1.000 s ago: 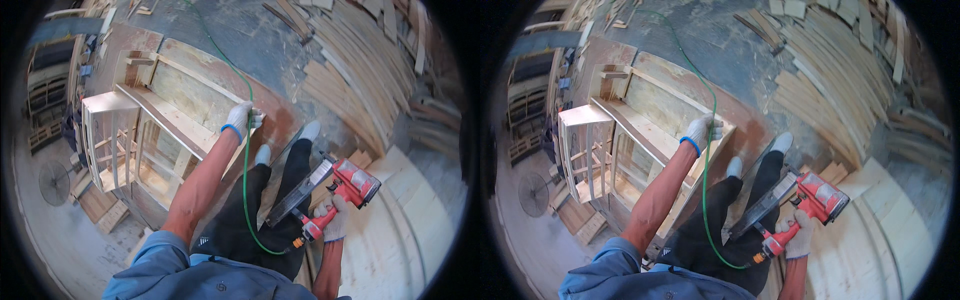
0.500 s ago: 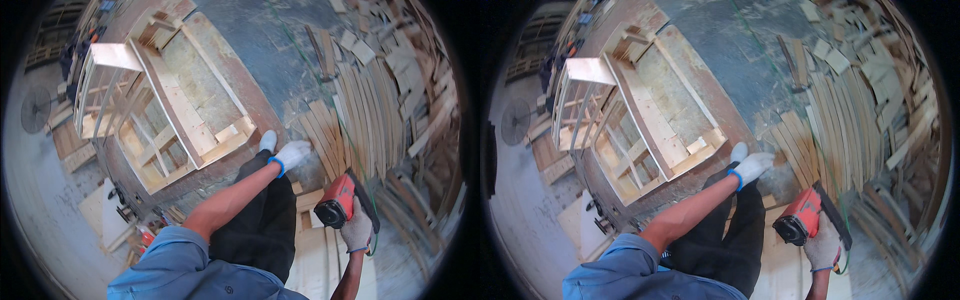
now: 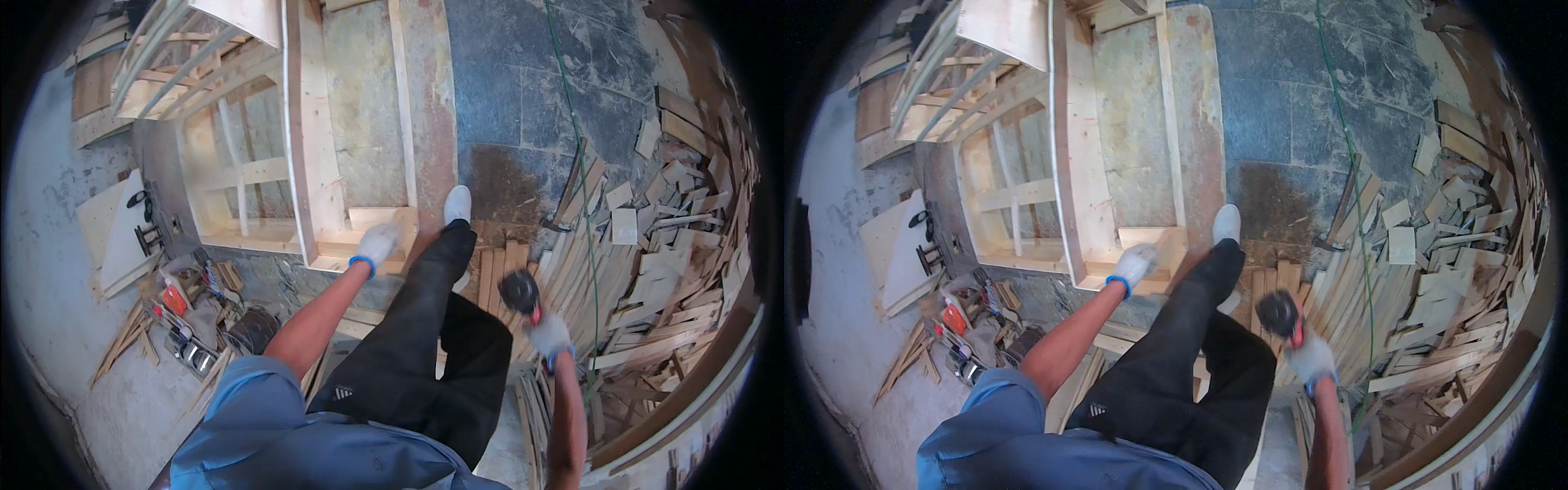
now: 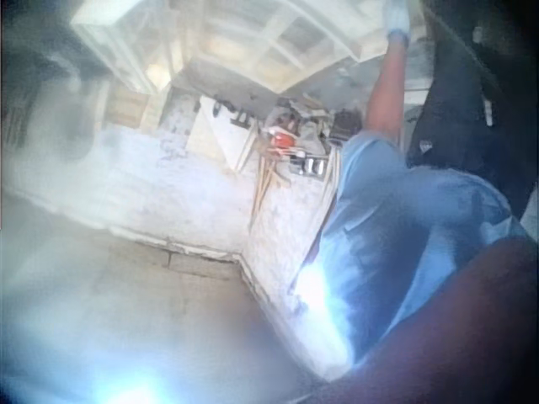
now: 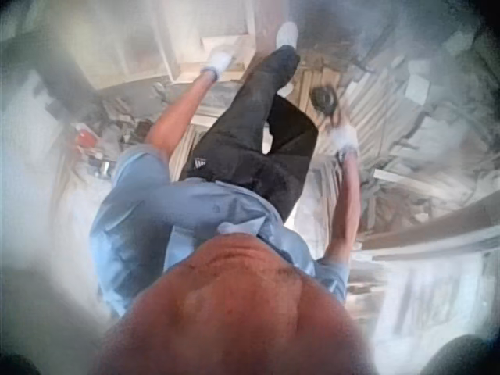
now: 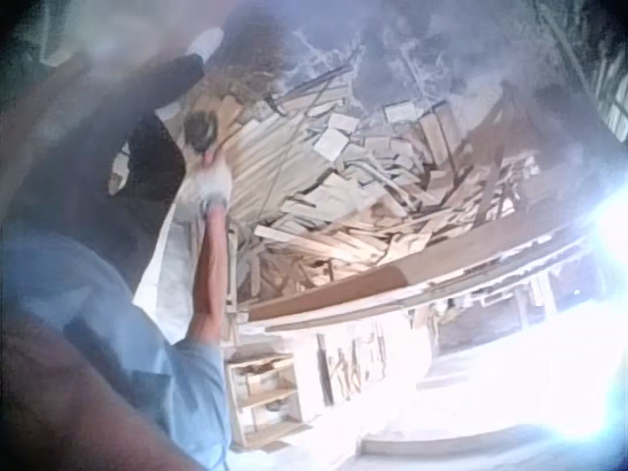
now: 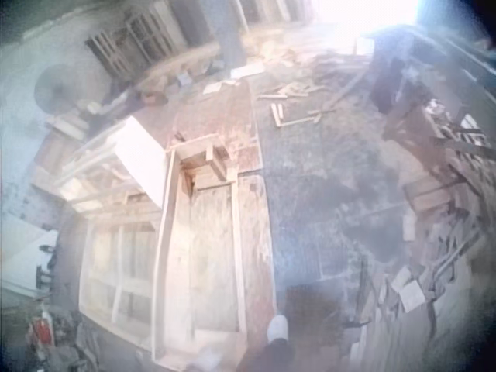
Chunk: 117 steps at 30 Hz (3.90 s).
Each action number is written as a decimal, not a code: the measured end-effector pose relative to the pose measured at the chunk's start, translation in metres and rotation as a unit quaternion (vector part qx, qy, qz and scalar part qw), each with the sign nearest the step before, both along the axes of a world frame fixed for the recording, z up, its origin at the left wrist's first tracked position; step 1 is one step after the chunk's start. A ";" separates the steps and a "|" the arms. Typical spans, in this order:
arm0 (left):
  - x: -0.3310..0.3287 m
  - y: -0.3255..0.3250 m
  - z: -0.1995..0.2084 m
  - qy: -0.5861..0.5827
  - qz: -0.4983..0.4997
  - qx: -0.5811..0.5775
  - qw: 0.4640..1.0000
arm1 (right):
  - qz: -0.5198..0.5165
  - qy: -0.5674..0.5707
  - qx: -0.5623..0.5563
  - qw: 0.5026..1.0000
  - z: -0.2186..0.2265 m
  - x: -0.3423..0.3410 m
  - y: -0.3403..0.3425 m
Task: The person measures and marks a wooden plank, then uses a nail gun to attach it to a wooden frame. They continue assembling the structure by positioning and nailing additional wooden pieces.
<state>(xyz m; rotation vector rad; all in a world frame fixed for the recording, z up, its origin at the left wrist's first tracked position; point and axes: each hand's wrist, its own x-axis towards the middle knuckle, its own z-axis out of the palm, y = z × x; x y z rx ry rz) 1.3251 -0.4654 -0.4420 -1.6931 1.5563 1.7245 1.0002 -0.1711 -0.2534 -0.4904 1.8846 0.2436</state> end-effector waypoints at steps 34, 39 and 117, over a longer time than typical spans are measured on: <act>-0.291 0.129 -0.110 0.000 0.157 0.143 0.977 | 0.083 0.115 0.087 0.986 -0.419 -0.287 -0.046; -0.297 0.120 -0.138 0.000 0.142 0.117 0.983 | -0.059 0.251 0.096 0.961 -0.442 -0.248 -0.056; -0.141 -0.166 0.181 0.416 0.897 0.132 0.067 | -0.152 -0.211 -0.296 0.919 0.022 0.074 -0.513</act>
